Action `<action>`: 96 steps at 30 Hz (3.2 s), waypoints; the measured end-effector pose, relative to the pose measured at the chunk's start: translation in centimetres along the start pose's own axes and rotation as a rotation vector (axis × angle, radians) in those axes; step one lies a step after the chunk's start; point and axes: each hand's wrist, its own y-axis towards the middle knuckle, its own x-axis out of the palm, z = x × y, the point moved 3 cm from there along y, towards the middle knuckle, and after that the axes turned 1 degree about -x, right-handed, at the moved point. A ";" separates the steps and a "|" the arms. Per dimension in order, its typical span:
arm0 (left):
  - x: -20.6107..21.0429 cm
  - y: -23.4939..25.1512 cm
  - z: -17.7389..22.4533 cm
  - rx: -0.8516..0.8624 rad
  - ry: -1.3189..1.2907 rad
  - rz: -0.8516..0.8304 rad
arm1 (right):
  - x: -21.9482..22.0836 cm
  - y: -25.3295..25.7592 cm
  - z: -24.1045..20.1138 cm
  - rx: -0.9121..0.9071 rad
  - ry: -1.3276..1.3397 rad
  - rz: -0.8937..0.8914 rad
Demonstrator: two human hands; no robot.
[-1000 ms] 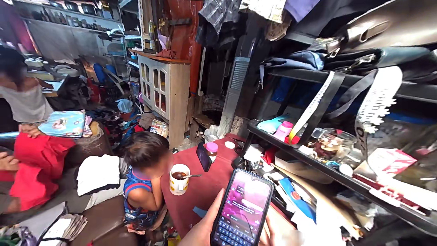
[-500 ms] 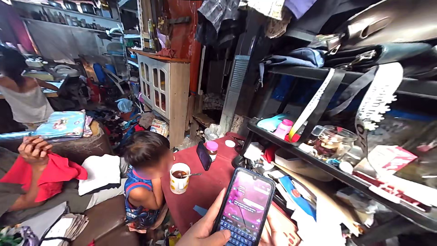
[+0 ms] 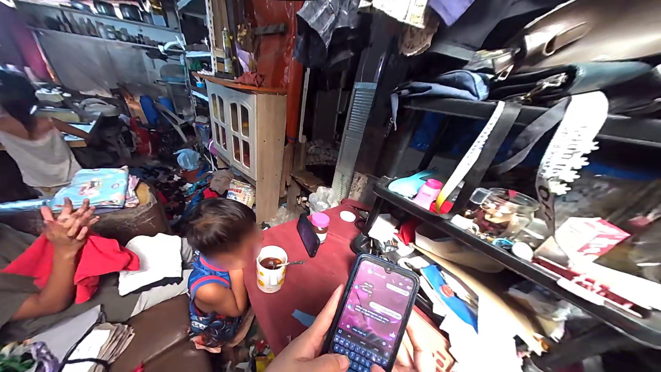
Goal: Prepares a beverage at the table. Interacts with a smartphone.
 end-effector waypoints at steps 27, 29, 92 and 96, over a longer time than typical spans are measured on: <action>0.2 0.1 -0.1 0.015 0.137 0.067 | -0.8 -0.1 0.4 0.007 -0.027 -0.062; -0.1 0.1 -0.1 -0.006 0.050 0.026 | -0.5 -0.1 -0.2 0.018 0.012 -0.079; -0.2 0.2 -0.1 -0.025 0.063 0.121 | 0.3 0.1 -0.3 0.055 0.073 -0.018; -0.3 0.2 -0.1 -0.049 0.098 0.168 | -0.3 0.0 0.1 0.021 0.056 -0.060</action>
